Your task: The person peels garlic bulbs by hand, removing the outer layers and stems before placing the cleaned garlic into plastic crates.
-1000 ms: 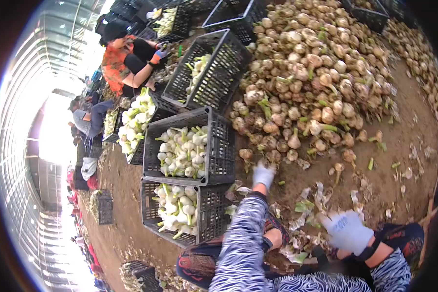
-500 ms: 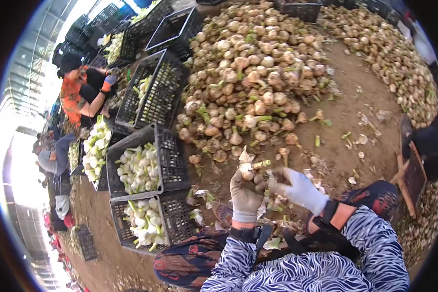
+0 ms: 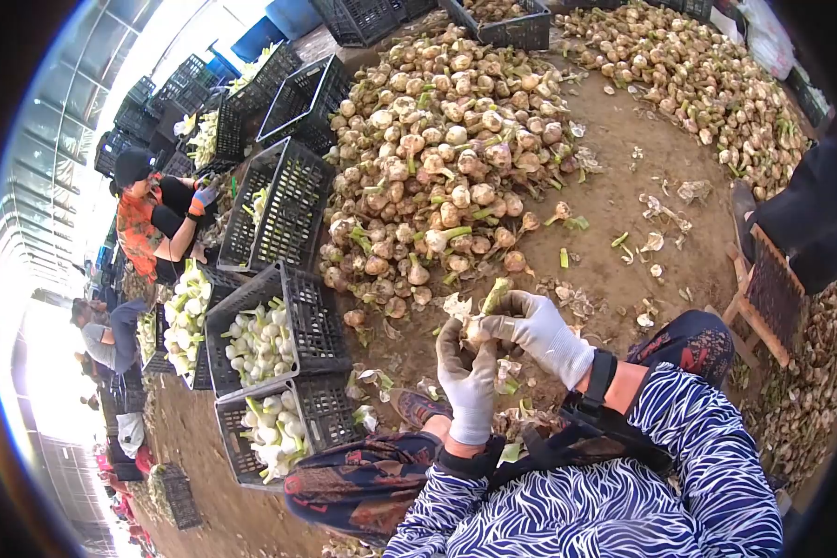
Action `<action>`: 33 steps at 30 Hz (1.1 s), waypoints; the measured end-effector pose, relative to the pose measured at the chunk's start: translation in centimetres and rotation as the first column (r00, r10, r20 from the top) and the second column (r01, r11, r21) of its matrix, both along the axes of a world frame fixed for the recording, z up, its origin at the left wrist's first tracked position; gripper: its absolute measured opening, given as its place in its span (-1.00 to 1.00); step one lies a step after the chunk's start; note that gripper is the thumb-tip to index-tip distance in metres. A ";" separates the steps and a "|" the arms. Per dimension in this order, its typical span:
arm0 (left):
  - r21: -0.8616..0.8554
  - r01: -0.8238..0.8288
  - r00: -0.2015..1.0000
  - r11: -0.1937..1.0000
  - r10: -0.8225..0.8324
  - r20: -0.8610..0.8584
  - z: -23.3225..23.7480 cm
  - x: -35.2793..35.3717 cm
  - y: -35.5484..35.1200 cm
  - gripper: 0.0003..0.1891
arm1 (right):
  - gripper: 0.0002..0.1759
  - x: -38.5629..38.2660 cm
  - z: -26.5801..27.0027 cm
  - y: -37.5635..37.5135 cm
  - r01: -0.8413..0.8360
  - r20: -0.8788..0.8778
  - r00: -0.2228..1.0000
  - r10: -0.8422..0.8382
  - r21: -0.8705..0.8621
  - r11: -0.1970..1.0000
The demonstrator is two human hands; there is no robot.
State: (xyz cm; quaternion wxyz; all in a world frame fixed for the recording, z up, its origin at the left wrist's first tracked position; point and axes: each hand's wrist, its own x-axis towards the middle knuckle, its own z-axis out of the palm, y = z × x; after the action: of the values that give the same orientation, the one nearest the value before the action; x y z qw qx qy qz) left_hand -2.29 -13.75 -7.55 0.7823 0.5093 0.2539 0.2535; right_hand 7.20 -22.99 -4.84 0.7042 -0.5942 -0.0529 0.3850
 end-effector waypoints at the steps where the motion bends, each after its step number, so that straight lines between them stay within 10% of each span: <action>1: -0.010 -0.002 1.000 1.000 0.002 -0.008 0.3 -0.1 -0.4 -0.54 | -0.67 0.0 -0.1 -0.4 -0.001 -0.030 1.000 0.001 0.023 1.000; 13: -0.198 0.083 0.991 0.977 -0.061 0.116 1.8 -0.4 0.4 -0.60 | -0.68 2.1 1.0 -2.1 -0.173 -0.167 0.962 0.216 0.238 0.956; 19: 0.578 -0.033 0.997 0.815 0.064 -0.032 0.7 -0.7 0.3 -0.55 | -0.72 1.2 0.5 -1.3 -0.152 0.452 0.877 0.164 -0.063 0.986; 24: -0.102 -0.025 1.000 0.995 0.025 0.003 1.1 -0.7 -0.6 -0.68 | -0.68 0.4 -2.0 0.7 -0.049 0.606 0.777 0.170 -0.211 0.976; 26: -0.499 0.221 0.974 0.838 -0.217 0.066 -0.9 -1.0 2.7 -0.67 | -0.67 -0.2 -1.9 0.7 -0.036 0.623 0.768 0.150 -0.192 0.981; 29: -0.463 0.235 0.958 0.855 -0.283 -0.038 -1.1 -0.7 3.2 -0.68 | -0.66 0.0 -2.0 0.3 -0.074 0.535 0.827 0.174 -0.203 0.976; 30: -0.351 0.397 0.912 0.848 -0.409 0.045 0.6 -1.0 2.8 -0.61 | -0.66 0.0 -3.1 0.9 -0.051 0.524 0.835 0.168 -0.231 0.972; 33: 0.437 0.000 1.000 0.899 -0.005 0.011 -2.1 -0.8 1.5 -0.52 | -0.70 -0.5 -4.0 1.0 -0.020 0.631 0.755 0.177 -0.248 0.969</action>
State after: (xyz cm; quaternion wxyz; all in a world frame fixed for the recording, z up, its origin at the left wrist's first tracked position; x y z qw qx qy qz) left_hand -3.08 -12.24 -9.61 0.6498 0.6707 0.1851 0.3061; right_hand 6.70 -21.94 -8.89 0.5486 -0.7628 -0.2805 0.1961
